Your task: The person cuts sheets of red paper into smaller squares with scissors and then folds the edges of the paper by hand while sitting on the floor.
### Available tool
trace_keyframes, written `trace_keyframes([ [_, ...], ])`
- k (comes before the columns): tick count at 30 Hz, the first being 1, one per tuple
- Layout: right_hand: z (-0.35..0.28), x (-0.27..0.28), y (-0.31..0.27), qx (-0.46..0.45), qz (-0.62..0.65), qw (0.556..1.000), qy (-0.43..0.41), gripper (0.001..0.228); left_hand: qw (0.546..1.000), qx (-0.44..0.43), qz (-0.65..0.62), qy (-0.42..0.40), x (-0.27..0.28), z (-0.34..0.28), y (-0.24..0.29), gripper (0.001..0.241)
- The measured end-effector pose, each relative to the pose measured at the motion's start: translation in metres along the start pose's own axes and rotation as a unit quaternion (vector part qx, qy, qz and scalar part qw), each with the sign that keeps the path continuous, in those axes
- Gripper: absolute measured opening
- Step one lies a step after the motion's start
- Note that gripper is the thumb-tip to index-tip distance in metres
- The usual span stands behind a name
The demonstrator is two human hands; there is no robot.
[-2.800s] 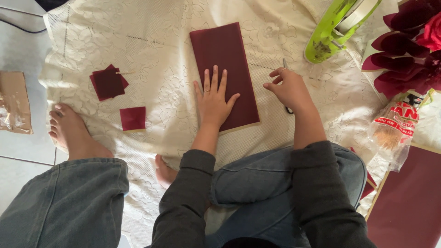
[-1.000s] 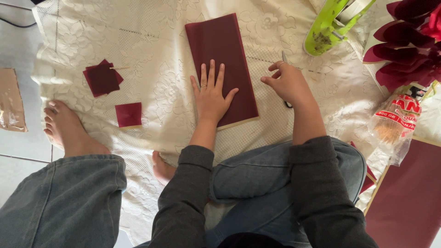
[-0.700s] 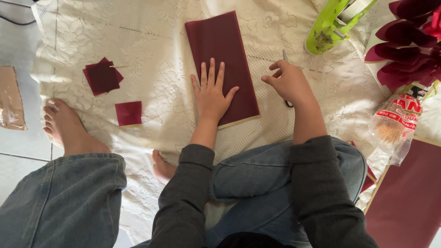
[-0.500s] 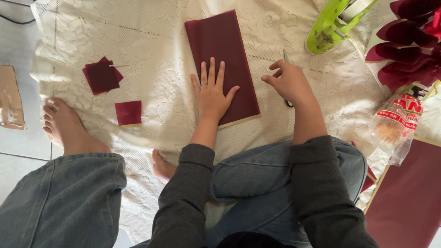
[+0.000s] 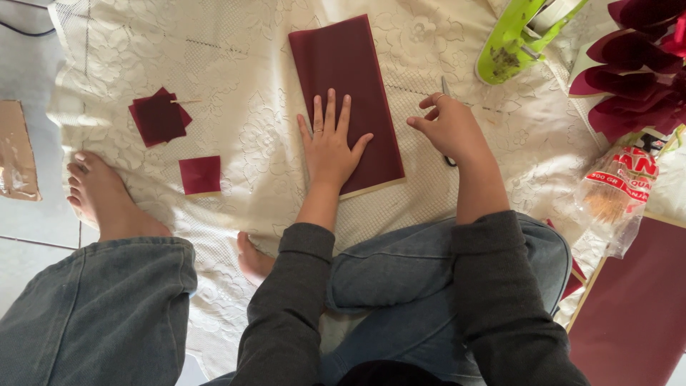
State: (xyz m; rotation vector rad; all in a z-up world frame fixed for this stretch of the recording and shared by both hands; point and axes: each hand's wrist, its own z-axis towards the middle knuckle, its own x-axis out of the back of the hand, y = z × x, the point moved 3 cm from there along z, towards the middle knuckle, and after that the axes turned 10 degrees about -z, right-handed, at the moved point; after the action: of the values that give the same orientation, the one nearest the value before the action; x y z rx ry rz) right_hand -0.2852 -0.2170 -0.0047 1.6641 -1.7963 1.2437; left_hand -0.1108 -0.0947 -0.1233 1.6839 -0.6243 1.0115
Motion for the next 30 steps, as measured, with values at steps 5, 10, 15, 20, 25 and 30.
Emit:
trace_keyframes([
  [5, 0.006, -0.008, 0.004, -0.006, -0.005, 1.0, -0.004, 0.046, 1.0, 0.001, 0.003, -0.004, 0.002, 0.0, 0.001, 0.085],
  [10, 0.007, -0.007, 0.002, 0.0, -0.008, 1.0, -0.03, 0.045, 1.0, 0.0, 0.009, -0.004, 0.003, 0.0, 0.001, 0.084],
  [15, 0.005, -0.012, 0.001, 0.001, -0.01, 1.0, 0.003, 0.043, 1.0, 0.004, 0.002, -0.01, 0.004, 0.0, 0.002, 0.086],
  [20, 0.012, -0.018, 0.005, 0.008, -0.016, 1.0, -0.016, 0.045, 1.0, 0.005, 0.005, -0.009, 0.005, 0.0, 0.001, 0.085],
  [25, 0.012, -0.039, -0.022, 0.093, -0.056, 0.981, 0.16, 0.035, 1.0, 0.001, 0.009, -0.003, 0.003, 0.0, 0.001, 0.085],
  [30, 0.019, -0.11, -0.05, 0.252, -0.022, 0.941, 0.225, 0.041, 1.0, 0.0, 0.009, -0.001, -0.014, 0.001, -0.008, 0.084],
])
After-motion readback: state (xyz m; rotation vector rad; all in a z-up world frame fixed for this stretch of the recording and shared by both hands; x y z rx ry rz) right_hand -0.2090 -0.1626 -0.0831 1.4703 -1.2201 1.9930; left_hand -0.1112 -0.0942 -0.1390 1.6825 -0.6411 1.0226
